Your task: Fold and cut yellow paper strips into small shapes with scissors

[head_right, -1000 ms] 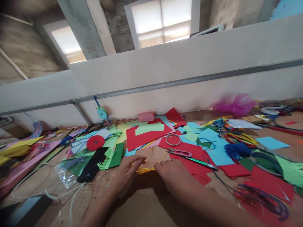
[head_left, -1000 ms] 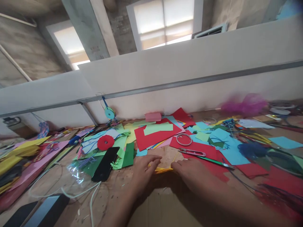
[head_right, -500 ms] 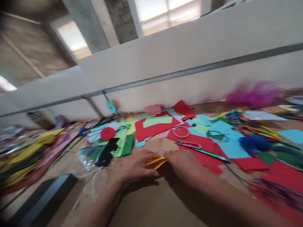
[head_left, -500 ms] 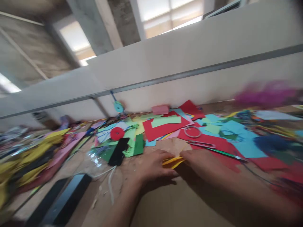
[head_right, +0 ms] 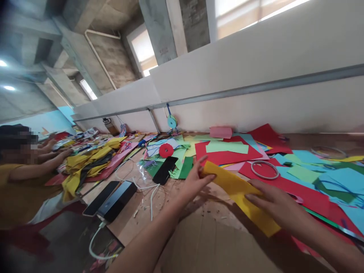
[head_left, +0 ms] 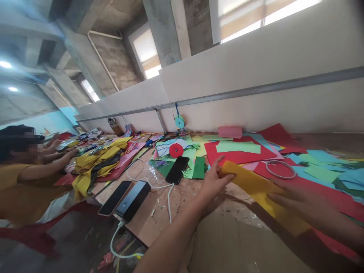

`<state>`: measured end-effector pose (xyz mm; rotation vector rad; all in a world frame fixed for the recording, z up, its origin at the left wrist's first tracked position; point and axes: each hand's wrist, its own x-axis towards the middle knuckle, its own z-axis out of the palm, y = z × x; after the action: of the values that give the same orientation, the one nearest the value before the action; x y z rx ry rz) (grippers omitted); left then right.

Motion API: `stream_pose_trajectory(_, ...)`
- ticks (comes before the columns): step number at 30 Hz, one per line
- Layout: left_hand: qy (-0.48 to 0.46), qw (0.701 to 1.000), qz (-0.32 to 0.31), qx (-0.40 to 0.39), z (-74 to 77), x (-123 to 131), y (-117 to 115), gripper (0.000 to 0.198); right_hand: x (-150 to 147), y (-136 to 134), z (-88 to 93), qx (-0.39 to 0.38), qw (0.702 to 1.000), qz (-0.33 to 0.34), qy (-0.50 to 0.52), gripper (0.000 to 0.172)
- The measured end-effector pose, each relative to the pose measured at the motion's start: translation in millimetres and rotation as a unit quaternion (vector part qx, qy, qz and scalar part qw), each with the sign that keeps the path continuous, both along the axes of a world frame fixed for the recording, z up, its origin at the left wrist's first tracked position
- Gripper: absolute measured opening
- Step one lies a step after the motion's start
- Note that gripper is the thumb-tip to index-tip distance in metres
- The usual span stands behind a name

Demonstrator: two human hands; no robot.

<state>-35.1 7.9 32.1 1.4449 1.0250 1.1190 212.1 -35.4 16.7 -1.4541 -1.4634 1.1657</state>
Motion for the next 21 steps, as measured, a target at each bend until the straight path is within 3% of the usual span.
stream_pose_trajectory(3,-0.109,0.99,0.012,-0.092,-3.1,8,0,0.087,-11,-7,23.6,-0.11,0.992,-0.022,0.062,0.06)
stream_pose_trajectory(6,-0.178,0.97,-0.023,-0.161,-11.5,19,-8,0.08,-22,-13,30.4,-0.132,0.98,-0.014,0.146,0.058)
stream_pose_trajectory(10,-0.222,0.954,-0.112,-0.167,-19.0,33,-20,0.051,-28,-12,14.4,-0.117,0.972,0.014,0.205,0.053)
stream_pose_trajectory(16,-0.301,0.935,-0.074,-0.173,-12.6,34,-22,0.057,-34,-8,-15.0,-0.109,0.959,0.059,0.255,0.051)
stream_pose_trajectory(21,-0.299,0.937,-0.024,-0.181,-14.9,37,-28,0.056,-47,-19,-16.0,-0.111,0.969,0.062,0.212,0.046)
